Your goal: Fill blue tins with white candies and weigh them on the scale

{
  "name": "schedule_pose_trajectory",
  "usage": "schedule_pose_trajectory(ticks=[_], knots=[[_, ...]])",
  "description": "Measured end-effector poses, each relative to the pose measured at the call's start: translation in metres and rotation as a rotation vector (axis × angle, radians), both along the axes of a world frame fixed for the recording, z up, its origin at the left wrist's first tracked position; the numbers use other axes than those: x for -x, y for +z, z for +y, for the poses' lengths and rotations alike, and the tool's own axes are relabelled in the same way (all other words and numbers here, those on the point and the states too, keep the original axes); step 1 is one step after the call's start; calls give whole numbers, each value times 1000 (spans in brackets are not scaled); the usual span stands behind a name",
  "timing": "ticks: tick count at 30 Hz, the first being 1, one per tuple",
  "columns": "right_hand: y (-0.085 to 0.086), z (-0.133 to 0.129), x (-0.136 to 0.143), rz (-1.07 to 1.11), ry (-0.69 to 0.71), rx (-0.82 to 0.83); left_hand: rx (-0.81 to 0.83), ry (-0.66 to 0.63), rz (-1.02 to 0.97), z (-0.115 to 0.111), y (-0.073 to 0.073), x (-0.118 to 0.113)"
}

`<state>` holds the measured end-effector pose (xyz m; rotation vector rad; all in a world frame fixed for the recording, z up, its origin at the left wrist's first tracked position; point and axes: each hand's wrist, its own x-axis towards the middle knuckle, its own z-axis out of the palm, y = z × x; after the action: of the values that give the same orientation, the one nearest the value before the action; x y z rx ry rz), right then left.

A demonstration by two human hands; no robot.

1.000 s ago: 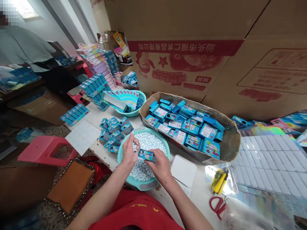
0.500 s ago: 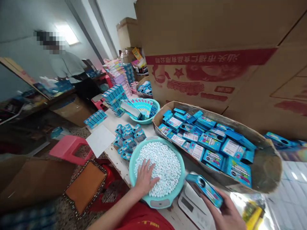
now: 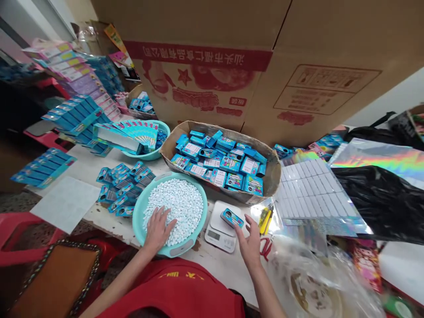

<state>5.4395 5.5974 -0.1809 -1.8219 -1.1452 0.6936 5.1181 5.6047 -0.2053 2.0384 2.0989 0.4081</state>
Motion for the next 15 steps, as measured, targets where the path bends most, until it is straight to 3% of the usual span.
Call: schedule_pose_trajectory(ticks=[5, 15], knots=[[0, -9, -9, 34, -177, 127, -77, 5, -82, 1, 1, 2], [-20, -10, -17, 56, -229, 158, -218, -43, -249, 3, 1, 6]])
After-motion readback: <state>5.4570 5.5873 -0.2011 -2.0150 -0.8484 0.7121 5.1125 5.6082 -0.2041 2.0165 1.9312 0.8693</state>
